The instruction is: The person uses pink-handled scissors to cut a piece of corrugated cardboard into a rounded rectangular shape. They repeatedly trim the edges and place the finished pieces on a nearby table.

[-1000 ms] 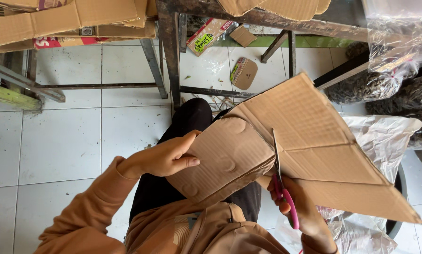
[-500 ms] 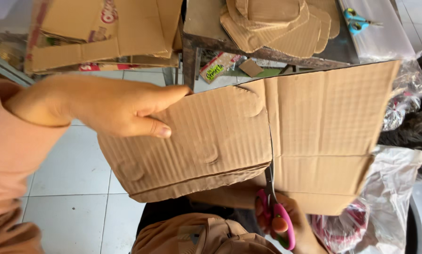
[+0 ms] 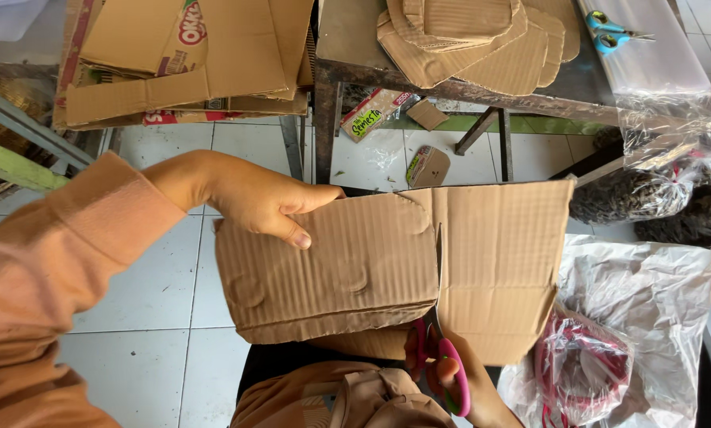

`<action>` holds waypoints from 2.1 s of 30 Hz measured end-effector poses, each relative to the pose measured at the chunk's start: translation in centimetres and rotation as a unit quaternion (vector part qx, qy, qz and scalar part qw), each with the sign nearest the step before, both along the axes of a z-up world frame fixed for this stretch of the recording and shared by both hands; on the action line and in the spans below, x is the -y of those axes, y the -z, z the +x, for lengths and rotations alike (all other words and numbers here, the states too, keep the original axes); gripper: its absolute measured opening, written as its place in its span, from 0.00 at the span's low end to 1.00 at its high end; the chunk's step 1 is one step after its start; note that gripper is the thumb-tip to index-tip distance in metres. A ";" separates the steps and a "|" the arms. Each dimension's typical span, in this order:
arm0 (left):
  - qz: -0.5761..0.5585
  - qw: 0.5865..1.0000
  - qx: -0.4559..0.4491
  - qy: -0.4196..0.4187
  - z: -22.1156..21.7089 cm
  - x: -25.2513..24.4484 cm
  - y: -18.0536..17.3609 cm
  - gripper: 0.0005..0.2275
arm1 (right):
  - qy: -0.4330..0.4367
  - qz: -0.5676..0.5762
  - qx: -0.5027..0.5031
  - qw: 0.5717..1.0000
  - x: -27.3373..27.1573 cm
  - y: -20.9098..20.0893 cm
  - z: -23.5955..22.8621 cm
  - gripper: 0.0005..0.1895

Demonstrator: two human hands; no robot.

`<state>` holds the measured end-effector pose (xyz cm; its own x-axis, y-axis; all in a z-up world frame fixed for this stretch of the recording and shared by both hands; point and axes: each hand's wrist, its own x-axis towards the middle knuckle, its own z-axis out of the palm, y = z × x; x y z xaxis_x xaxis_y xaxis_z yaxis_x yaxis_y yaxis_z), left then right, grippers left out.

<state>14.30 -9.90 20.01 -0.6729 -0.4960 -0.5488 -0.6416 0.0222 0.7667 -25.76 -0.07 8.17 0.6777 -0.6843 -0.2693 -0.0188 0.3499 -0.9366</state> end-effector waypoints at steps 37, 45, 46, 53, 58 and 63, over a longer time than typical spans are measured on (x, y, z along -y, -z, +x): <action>0.309 0.903 -0.269 -0.132 -1.2 8.3 18.2 0.27 | -0.023 0.150 0.052 0.987 18.8 13.2 -1.8 0.21; -0.008 0.929 -0.250 -0.274 -1.5 3.3 17.4 0.29 | 0.042 0.095 -0.051 0.993 17.1 19.3 -0.4 0.17; -0.101 0.921 -0.226 -0.300 -2.1 2.5 16.5 0.31 | 0.074 0.092 -0.034 0.992 16.0 19.2 -0.4 0.18; -0.319 0.813 -0.208 -0.441 -7.2 1.3 12.6 0.30 | 0.271 0.087 0.064 0.957 10.7 13.3 0.3 0.22; -0.395 0.728 -0.258 -0.497 -11.7 1.0 14.6 0.32 | 0.355 -0.125 0.047 0.925 10.1 8.4 1.3 0.17; -0.283 0.693 -0.346 -0.565 -14.4 0.4 17.4 0.11 | 0.436 -0.179 0.058 0.880 12.0 3.7 1.7 0.14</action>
